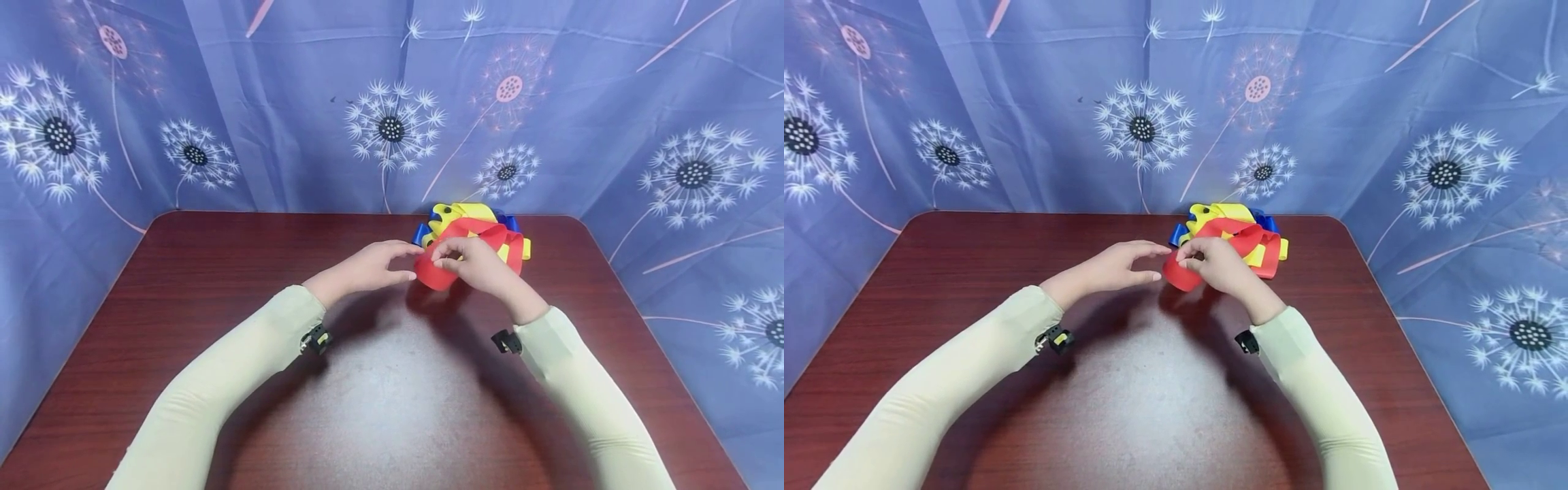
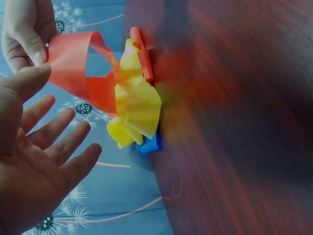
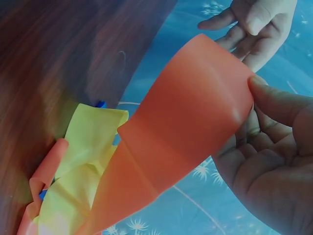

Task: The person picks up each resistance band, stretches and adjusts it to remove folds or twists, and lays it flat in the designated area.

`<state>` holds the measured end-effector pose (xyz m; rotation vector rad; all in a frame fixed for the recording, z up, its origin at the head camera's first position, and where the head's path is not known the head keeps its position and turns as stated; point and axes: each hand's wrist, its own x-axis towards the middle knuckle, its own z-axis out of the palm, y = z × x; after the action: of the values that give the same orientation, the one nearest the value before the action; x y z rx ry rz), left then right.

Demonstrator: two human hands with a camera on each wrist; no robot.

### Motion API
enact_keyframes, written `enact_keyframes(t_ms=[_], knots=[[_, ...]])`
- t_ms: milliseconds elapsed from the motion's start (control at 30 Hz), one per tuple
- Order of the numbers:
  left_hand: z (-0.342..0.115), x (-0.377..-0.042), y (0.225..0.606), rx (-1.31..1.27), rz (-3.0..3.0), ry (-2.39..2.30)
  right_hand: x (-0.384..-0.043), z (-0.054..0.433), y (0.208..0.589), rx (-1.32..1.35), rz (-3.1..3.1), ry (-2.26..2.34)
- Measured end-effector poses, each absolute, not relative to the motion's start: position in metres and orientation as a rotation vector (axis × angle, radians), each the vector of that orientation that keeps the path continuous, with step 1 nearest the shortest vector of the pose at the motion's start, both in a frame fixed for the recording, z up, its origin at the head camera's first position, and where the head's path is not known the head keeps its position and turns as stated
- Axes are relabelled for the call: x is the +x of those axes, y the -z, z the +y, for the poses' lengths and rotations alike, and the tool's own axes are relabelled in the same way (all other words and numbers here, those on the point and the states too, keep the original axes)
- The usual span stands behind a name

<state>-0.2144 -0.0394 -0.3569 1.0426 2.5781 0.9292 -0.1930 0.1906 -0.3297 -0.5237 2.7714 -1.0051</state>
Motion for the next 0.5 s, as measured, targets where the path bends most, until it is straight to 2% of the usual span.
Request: enact_keyframes(t_ms=[500], knots=[[-0.039, -0.209, 0.354, 1.162, 2.496, -0.912, -0.179, 0.183, 0.316, -0.662, 2.739, 0.929]])
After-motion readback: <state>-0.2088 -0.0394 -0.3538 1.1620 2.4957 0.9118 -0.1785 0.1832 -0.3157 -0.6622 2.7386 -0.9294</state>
